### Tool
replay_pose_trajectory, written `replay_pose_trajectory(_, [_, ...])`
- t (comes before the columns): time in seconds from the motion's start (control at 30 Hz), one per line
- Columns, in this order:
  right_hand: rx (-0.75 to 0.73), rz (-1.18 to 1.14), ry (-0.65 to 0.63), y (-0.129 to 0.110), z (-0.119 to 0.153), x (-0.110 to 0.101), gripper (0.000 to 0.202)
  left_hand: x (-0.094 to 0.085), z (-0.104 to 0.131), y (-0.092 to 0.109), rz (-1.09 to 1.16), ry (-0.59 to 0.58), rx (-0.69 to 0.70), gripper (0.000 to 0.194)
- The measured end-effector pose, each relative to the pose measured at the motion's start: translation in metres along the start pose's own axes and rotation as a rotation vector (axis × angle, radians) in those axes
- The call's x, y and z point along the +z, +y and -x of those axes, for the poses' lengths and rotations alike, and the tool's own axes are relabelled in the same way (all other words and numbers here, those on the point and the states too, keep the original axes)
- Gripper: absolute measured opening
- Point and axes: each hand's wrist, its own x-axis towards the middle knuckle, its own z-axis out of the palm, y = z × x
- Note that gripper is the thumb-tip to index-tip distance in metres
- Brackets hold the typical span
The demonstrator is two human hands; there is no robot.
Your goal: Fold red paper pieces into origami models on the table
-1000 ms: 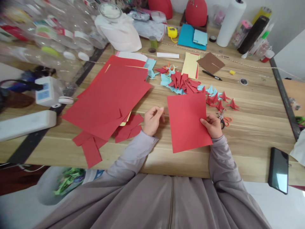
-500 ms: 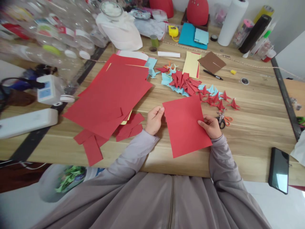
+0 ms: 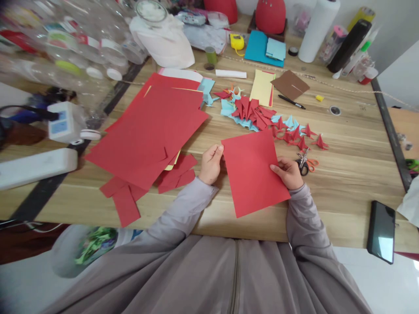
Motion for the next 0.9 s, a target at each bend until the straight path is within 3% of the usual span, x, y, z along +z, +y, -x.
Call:
replay_pose_trajectory(0.23, [-0.014,0.002,0.057,-0.002,-0.002,-0.006,0.026,-0.011,-0.008,-0.009,-0.012,0.064,0.121,0.043])
replay_pose_trajectory(0.43, [-0.016,-0.028,0.070,-0.003,-0.003,-0.007,0.025,-0.010,-0.006,-0.007,-0.103,0.023,0.121,0.051])
replay_pose_trajectory(0.6, [-0.025,-0.028,0.115,-0.003,-0.003,-0.007,0.026,-0.008,-0.006,-0.006,-0.065,0.073,0.095,0.018])
replay_pose_trajectory(0.9, [-0.071,-0.012,0.177,-0.003,-0.005,-0.009,0.027,-0.005,0.000,-0.007,-0.101,-0.087,0.199,0.033])
